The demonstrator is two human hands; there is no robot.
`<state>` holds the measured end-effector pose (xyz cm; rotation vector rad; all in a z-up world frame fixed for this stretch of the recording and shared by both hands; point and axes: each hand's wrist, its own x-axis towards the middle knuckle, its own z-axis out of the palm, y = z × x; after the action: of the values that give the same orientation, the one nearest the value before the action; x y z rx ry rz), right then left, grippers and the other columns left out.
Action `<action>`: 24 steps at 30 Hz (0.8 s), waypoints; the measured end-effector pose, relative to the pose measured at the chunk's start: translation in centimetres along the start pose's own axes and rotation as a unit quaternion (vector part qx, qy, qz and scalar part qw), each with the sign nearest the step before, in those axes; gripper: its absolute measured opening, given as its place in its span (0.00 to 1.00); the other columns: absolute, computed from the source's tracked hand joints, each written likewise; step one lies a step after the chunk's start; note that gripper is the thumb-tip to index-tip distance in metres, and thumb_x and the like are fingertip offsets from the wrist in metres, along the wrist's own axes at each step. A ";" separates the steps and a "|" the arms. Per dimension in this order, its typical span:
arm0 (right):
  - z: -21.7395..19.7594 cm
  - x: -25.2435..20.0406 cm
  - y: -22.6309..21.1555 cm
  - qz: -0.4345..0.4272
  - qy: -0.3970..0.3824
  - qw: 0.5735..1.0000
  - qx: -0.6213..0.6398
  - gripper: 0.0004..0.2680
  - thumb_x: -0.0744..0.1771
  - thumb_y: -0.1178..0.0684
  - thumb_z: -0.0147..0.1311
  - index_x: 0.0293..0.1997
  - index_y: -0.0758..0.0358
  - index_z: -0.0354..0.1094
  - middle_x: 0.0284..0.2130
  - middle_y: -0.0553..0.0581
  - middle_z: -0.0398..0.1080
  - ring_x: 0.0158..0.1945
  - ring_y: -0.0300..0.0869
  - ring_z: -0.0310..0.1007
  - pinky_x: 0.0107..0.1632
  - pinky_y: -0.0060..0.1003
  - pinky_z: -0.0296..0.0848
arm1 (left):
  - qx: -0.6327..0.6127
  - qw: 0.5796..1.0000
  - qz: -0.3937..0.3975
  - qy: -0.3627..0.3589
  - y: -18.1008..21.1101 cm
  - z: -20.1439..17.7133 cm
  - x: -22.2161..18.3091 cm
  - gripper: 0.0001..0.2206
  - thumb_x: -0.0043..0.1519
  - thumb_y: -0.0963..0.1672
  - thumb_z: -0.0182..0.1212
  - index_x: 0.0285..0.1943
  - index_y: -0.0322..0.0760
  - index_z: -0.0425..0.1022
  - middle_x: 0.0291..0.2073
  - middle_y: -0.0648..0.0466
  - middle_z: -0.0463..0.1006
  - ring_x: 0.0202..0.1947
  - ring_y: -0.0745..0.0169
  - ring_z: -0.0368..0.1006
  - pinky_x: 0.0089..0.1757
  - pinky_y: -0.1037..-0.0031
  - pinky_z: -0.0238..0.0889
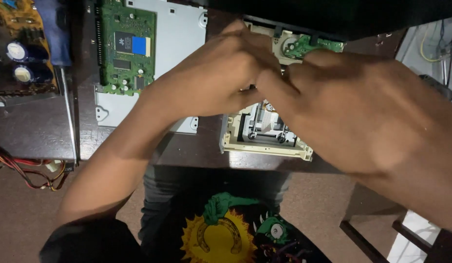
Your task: Disassembling an internal computer optical drive by removing the outer casing, unscrewing internal parts, and disconnecting ribbon cables.
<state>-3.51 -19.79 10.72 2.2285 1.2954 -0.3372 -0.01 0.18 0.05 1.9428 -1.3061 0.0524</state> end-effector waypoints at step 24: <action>0.0 -1.7 -0.9 -0.025 0.130 0.988 -0.078 0.02 0.67 0.53 0.52 0.42 0.47 0.68 0.23 0.44 0.68 0.26 0.36 0.69 0.20 0.34 0.70 | -0.048 0.998 0.014 -0.040 -0.1 -0.3 0.2 0.13 0.64 0.39 0.65 0.26 0.40 0.70 0.21 0.58 0.72 0.33 0.53 0.67 0.42 0.58 0.54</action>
<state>-5.17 -20.64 11.21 2.1618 1.4592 0.0390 0.22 0.23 0.30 1.8625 -1.3624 -0.0730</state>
